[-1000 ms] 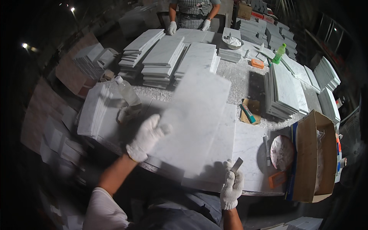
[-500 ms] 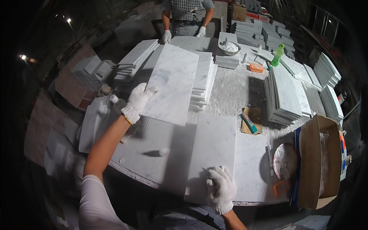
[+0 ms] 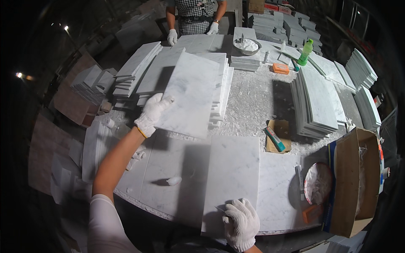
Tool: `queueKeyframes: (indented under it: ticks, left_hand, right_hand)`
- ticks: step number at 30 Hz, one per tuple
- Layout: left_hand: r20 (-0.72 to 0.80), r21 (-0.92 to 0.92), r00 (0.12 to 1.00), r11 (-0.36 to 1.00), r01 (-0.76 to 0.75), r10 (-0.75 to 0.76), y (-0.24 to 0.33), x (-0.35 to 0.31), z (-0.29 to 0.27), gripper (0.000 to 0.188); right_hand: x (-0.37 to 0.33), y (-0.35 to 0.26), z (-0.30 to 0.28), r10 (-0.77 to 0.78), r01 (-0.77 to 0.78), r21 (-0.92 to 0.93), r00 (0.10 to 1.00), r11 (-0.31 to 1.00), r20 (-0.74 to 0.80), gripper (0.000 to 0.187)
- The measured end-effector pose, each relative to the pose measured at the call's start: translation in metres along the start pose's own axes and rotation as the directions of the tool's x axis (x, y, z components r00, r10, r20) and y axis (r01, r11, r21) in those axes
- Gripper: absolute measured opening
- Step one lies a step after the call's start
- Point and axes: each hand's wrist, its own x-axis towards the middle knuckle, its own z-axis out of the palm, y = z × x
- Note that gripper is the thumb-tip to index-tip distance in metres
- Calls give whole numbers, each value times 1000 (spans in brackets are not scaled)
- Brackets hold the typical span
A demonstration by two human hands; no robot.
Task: The person wipes white rectangular tiles with a cloth and uses a small metal scraper to remove residue. They handle tiles one at a time, flip them, and place them into stacks on the workbench.
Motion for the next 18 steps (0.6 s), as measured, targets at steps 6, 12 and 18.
queueKeyframes:
  ticks: [6,12,18]
  left_hand:
    - [67,-80,977,975,209,-204,3,-12,60,27]
    - [183,-174,979,977,120,-88,-7,10,132,30]
    - [93,-217,972,949,230,-214,-9,12,162,28]
  right_hand:
    - [1,3,1,-81,81,77,997,994,4,19]
    - [5,-4,3,-181,171,-66,957,983,-224,18]
    - [-6,5,0,-90,92,47,995,995,-31,19]
